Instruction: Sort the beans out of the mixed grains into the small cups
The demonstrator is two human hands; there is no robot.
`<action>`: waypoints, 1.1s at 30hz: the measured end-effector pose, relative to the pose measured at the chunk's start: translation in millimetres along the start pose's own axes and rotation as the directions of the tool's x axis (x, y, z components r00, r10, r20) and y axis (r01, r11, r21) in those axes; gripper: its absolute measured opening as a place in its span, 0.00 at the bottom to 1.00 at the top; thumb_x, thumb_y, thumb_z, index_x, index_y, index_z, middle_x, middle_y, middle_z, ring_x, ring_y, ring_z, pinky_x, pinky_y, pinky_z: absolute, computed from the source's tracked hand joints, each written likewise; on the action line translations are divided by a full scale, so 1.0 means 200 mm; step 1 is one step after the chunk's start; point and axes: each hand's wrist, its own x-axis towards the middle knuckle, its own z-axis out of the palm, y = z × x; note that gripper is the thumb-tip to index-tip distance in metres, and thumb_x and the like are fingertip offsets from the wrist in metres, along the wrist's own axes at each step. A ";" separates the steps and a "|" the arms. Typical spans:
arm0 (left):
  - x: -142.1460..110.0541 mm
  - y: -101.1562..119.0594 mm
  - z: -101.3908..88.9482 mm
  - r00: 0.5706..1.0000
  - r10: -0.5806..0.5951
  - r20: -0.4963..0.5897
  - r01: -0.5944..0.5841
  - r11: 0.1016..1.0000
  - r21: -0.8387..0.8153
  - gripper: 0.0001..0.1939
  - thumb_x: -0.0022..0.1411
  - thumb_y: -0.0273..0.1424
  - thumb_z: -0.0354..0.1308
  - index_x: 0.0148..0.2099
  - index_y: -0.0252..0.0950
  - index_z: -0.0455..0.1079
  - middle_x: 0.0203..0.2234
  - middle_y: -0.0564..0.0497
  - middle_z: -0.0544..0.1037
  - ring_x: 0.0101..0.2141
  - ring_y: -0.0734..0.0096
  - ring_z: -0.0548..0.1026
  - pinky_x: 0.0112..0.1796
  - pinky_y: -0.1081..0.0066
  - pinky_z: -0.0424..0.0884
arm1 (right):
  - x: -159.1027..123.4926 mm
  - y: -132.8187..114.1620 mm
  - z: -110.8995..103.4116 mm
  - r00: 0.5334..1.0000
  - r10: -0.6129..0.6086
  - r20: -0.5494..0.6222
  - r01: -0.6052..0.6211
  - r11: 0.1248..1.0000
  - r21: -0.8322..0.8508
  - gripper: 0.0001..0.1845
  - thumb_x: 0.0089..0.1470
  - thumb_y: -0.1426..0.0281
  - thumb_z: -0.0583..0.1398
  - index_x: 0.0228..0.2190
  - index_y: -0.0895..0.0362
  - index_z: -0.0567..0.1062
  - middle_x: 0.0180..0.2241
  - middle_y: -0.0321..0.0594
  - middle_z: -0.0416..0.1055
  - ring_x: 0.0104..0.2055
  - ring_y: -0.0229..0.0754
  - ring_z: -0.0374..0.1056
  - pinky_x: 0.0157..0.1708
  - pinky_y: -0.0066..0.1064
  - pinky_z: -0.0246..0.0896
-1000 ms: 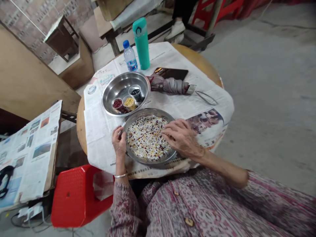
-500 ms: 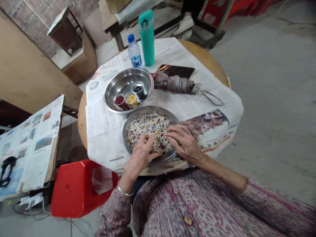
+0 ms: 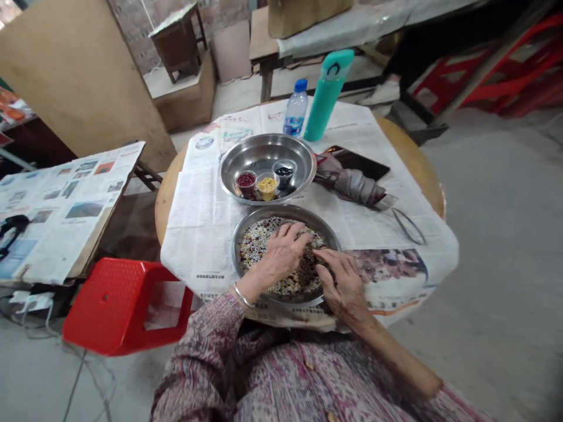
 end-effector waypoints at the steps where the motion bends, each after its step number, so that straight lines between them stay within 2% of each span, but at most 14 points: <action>1: -0.01 0.00 0.00 1.000 -0.012 -0.007 0.012 1.000 -0.004 0.18 0.71 0.24 0.52 0.61 0.37 0.68 0.65 0.43 0.65 0.61 0.54 0.63 0.57 0.56 0.69 | 0.00 0.00 0.00 1.000 0.004 0.005 -0.004 1.000 0.000 0.18 0.67 0.68 0.53 0.56 0.50 0.72 0.50 0.47 0.74 0.53 0.53 0.68 0.54 0.49 0.65; 3: -0.04 0.00 -0.02 1.000 0.002 0.029 -0.001 1.000 -0.020 0.17 0.72 0.25 0.51 0.59 0.37 0.70 0.62 0.44 0.69 0.59 0.56 0.65 0.57 0.57 0.69 | -0.01 0.01 0.01 1.000 0.014 0.011 -0.014 1.000 0.003 0.18 0.67 0.68 0.53 0.55 0.50 0.73 0.50 0.47 0.74 0.54 0.53 0.68 0.54 0.51 0.65; 6: -0.11 0.00 -0.04 0.992 0.069 0.109 -0.061 0.996 -0.068 0.12 0.73 0.27 0.51 0.51 0.36 0.75 0.52 0.44 0.75 0.52 0.60 0.70 0.56 0.59 0.70 | -0.01 0.02 0.02 1.000 0.015 0.006 -0.015 1.000 0.003 0.17 0.67 0.67 0.53 0.54 0.51 0.74 0.49 0.48 0.75 0.53 0.53 0.68 0.54 0.52 0.65; 9: -0.22 -0.01 -0.07 0.988 0.077 0.137 -0.065 0.993 -0.095 0.10 0.72 0.27 0.53 0.46 0.36 0.76 0.45 0.45 0.76 0.48 0.61 0.72 0.54 0.60 0.72 | -0.01 0.02 0.02 1.000 0.019 0.005 -0.019 1.000 0.002 0.17 0.67 0.67 0.52 0.53 0.51 0.75 0.49 0.48 0.75 0.53 0.53 0.68 0.55 0.53 0.64; 12: -0.33 -0.04 -0.08 0.989 -0.046 0.139 0.051 0.998 -0.034 0.11 0.70 0.22 0.52 0.42 0.36 0.76 0.42 0.45 0.75 0.47 0.61 0.72 0.51 0.62 0.73 | 0.00 0.02 0.02 1.000 0.029 0.012 -0.029 1.000 0.004 0.17 0.67 0.66 0.52 0.52 0.51 0.76 0.49 0.48 0.76 0.53 0.53 0.69 0.55 0.53 0.63; 15: -0.38 -0.07 -0.10 0.968 -0.246 0.055 0.244 0.969 0.034 0.09 0.69 0.21 0.54 0.45 0.34 0.74 0.45 0.42 0.74 0.48 0.57 0.71 0.50 0.60 0.74 | 0.00 0.01 0.01 0.999 0.032 0.009 -0.032 0.999 -0.001 0.17 0.67 0.65 0.52 0.50 0.51 0.76 0.48 0.48 0.76 0.53 0.53 0.69 0.55 0.52 0.63; 17: -0.36 -0.09 -0.09 0.939 -0.343 -0.022 0.343 0.939 0.032 0.10 0.68 0.27 0.59 0.50 0.33 0.72 0.50 0.38 0.72 0.51 0.52 0.70 0.51 0.55 0.73 | 0.01 0.00 0.01 1.000 0.030 0.001 -0.030 1.000 -0.005 0.16 0.67 0.65 0.52 0.50 0.52 0.76 0.48 0.48 0.76 0.53 0.53 0.69 0.55 0.51 0.63; 20: -0.26 -0.09 -0.05 0.919 -0.383 -0.093 0.382 0.924 -0.034 0.24 0.64 0.39 0.66 0.57 0.32 0.69 0.57 0.33 0.68 0.55 0.43 0.67 0.52 0.49 0.72 | 0.01 0.00 0.01 0.999 0.032 -0.005 -0.032 0.999 -0.003 0.17 0.68 0.65 0.52 0.50 0.52 0.76 0.48 0.48 0.76 0.53 0.53 0.69 0.56 0.51 0.62; 23: -0.12 -0.05 0.01 0.941 -0.327 -0.087 0.321 0.944 -0.083 0.32 0.61 0.46 0.67 0.60 0.33 0.67 0.61 0.31 0.66 0.58 0.40 0.65 0.55 0.45 0.69 | 0.00 0.01 0.01 0.999 0.054 0.000 -0.054 0.999 0.001 0.19 0.68 0.65 0.50 0.53 0.53 0.74 0.50 0.50 0.75 0.54 0.53 0.68 0.57 0.52 0.62; 26: -0.01 0.02 0.05 0.983 -0.183 -0.023 0.181 0.981 -0.069 0.32 0.62 0.45 0.67 0.63 0.37 0.66 0.63 0.35 0.65 0.60 0.41 0.64 0.58 0.43 0.64 | 0.00 0.01 0.01 0.998 0.063 -0.012 -0.063 0.998 0.005 0.21 0.68 0.64 0.48 0.56 0.53 0.72 0.52 0.51 0.74 0.56 0.53 0.68 0.58 0.53 0.61; 28: 0.02 0.06 0.06 0.997 -0.070 0.038 0.073 0.994 -0.082 0.27 0.64 0.41 0.65 0.62 0.39 0.67 0.62 0.39 0.67 0.60 0.45 0.65 0.58 0.45 0.65 | 0.00 0.01 0.01 0.998 0.056 -0.022 -0.056 0.998 0.005 0.22 0.69 0.64 0.47 0.58 0.53 0.71 0.53 0.51 0.74 0.56 0.53 0.68 0.58 0.53 0.62; 30: 0.01 0.07 0.04 0.995 0.020 0.093 -0.009 0.994 -0.113 0.18 0.66 0.35 0.62 0.57 0.39 0.72 0.56 0.42 0.71 0.56 0.50 0.67 0.56 0.50 0.68 | 0.00 0.01 0.01 0.999 0.048 -0.024 -0.048 0.999 0.000 0.22 0.69 0.64 0.47 0.58 0.53 0.71 0.53 0.50 0.74 0.55 0.52 0.69 0.57 0.52 0.63; 33: -0.07 0.03 -0.01 0.989 0.073 0.129 -0.057 0.990 -0.125 0.08 0.68 0.28 0.57 0.47 0.38 0.76 0.46 0.45 0.75 0.51 0.56 0.70 0.54 0.56 0.70 | 0.00 0.00 0.01 0.999 0.039 -0.026 -0.039 0.999 -0.006 0.21 0.69 0.65 0.48 0.56 0.53 0.71 0.51 0.50 0.75 0.54 0.52 0.69 0.56 0.50 0.63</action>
